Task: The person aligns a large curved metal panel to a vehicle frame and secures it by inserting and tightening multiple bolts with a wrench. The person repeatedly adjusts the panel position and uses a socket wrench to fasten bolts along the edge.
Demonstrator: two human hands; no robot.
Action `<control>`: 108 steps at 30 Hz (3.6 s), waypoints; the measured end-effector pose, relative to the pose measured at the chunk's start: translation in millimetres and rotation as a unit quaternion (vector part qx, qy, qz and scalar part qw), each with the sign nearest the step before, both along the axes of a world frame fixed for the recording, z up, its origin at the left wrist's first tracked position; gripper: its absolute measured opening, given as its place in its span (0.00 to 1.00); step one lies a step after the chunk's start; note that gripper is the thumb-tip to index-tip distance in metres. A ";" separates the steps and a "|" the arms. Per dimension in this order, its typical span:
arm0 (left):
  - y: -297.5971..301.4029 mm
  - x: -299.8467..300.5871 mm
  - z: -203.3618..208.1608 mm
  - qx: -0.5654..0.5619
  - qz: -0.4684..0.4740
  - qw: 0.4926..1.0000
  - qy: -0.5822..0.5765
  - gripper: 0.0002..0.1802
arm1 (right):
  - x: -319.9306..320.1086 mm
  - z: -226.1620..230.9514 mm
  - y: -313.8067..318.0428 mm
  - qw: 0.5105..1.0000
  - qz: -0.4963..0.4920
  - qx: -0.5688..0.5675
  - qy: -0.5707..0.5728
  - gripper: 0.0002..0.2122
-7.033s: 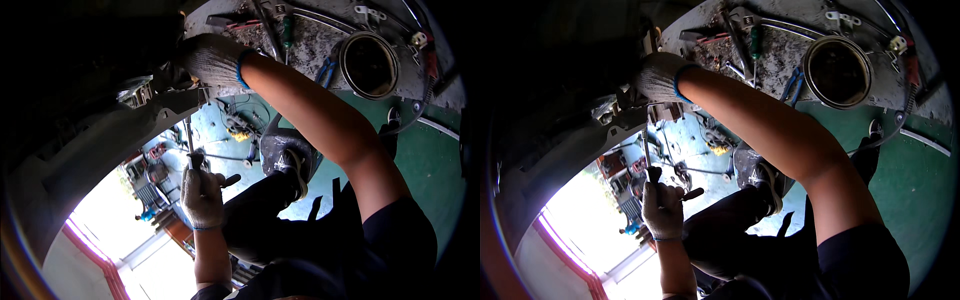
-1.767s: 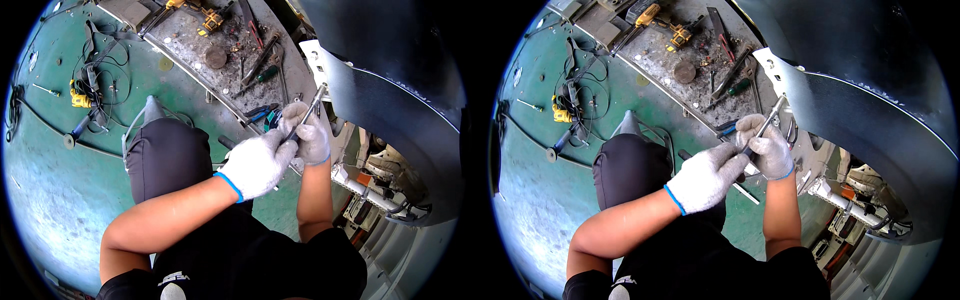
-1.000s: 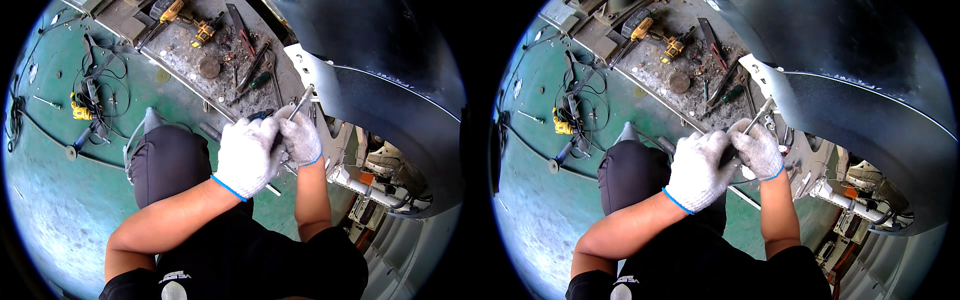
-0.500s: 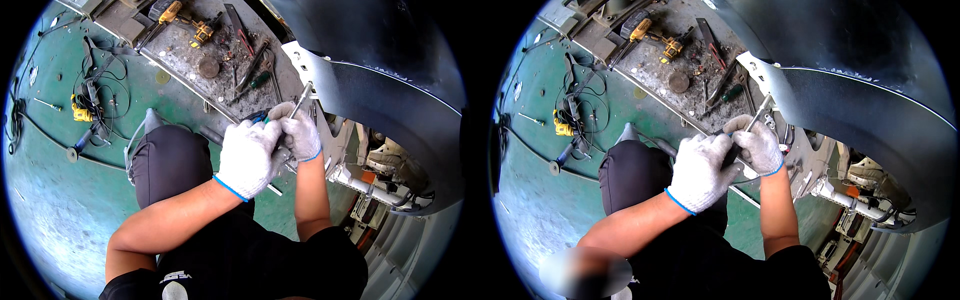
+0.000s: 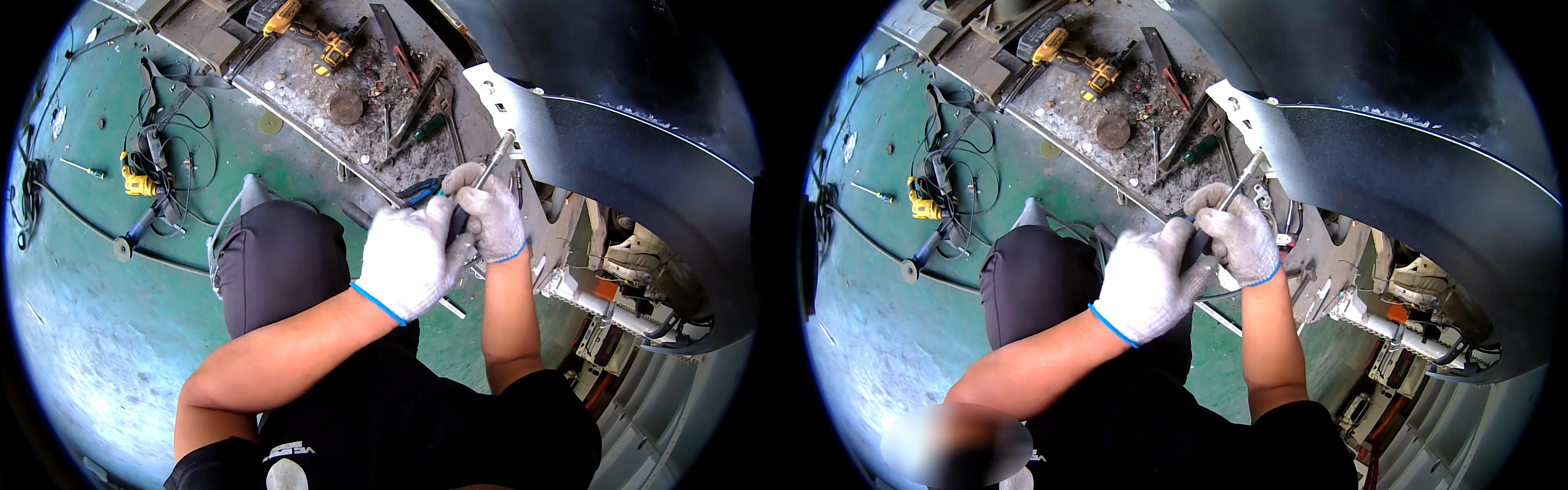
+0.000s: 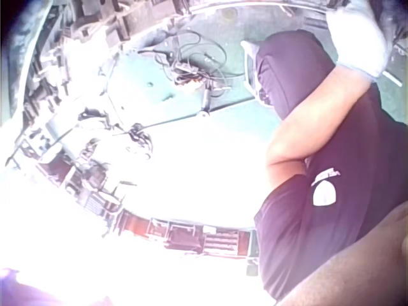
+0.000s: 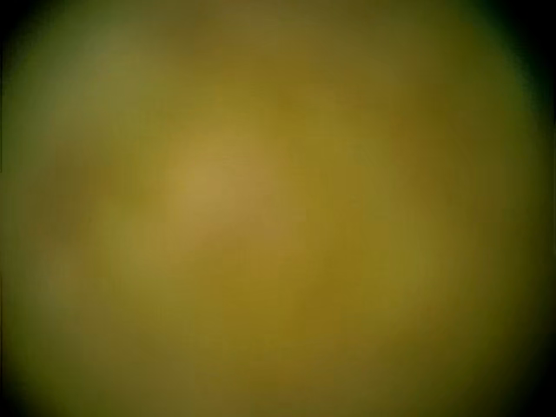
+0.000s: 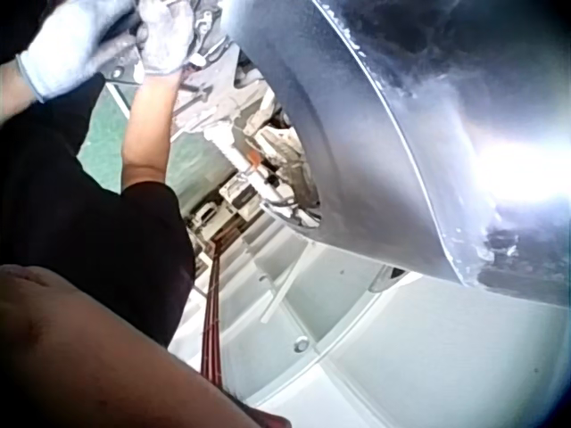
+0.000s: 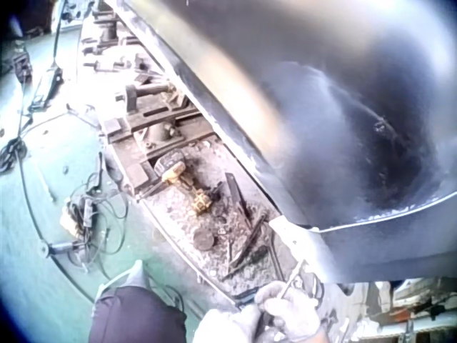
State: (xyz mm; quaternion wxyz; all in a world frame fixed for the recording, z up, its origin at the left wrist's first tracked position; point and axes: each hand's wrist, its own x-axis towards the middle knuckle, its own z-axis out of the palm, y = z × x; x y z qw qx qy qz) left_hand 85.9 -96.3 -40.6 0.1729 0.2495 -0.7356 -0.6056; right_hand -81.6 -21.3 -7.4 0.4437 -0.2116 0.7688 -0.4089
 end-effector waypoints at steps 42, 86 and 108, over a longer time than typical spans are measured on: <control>13.4 0.8 -1.5 -0.176 0.048 0.983 0.020 0.14 | 3.2 -9.2 8.0 0.999 0.022 -0.030 -0.002 0.15; 43.8 -5.1 6.9 0.461 0.072 0.864 0.189 0.18 | -48.7 -13.6 14.3 0.925 0.110 -0.087 -0.352 0.12; 41.3 5.5 1.8 -0.045 0.176 0.981 0.061 0.15 | -26.2 -23.9 6.2 0.989 0.067 -0.094 -0.097 0.09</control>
